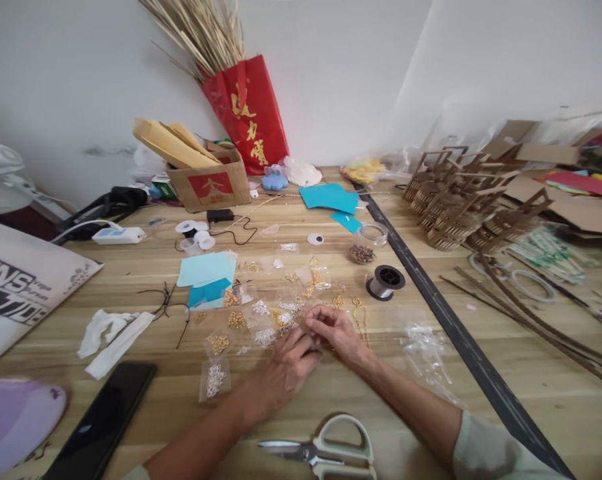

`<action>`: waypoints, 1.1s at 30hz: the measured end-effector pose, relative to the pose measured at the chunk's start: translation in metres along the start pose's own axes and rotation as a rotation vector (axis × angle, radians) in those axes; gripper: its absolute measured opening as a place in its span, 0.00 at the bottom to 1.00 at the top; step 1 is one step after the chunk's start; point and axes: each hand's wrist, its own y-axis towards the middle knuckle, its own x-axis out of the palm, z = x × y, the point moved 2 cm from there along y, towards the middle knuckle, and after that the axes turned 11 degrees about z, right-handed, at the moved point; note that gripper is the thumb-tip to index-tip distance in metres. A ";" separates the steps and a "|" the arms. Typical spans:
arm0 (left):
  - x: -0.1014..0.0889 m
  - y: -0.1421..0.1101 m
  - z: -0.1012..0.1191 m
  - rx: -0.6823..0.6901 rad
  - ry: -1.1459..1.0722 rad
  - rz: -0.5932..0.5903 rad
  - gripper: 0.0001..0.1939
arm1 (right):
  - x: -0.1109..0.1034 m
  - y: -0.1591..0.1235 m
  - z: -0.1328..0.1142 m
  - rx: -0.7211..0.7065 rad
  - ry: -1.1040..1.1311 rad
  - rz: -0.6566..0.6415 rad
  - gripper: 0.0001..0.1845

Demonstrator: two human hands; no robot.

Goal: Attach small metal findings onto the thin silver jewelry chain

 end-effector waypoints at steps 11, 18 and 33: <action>0.008 -0.001 -0.002 0.085 0.086 0.044 0.10 | -0.002 0.003 -0.001 0.057 0.027 0.022 0.17; 0.008 -0.002 0.001 0.047 0.056 0.045 0.12 | -0.002 0.003 0.000 0.033 0.018 0.009 0.17; -0.009 0.004 -0.053 -0.346 -0.077 0.398 0.07 | 0.011 -0.023 0.002 -0.229 -0.156 0.095 0.14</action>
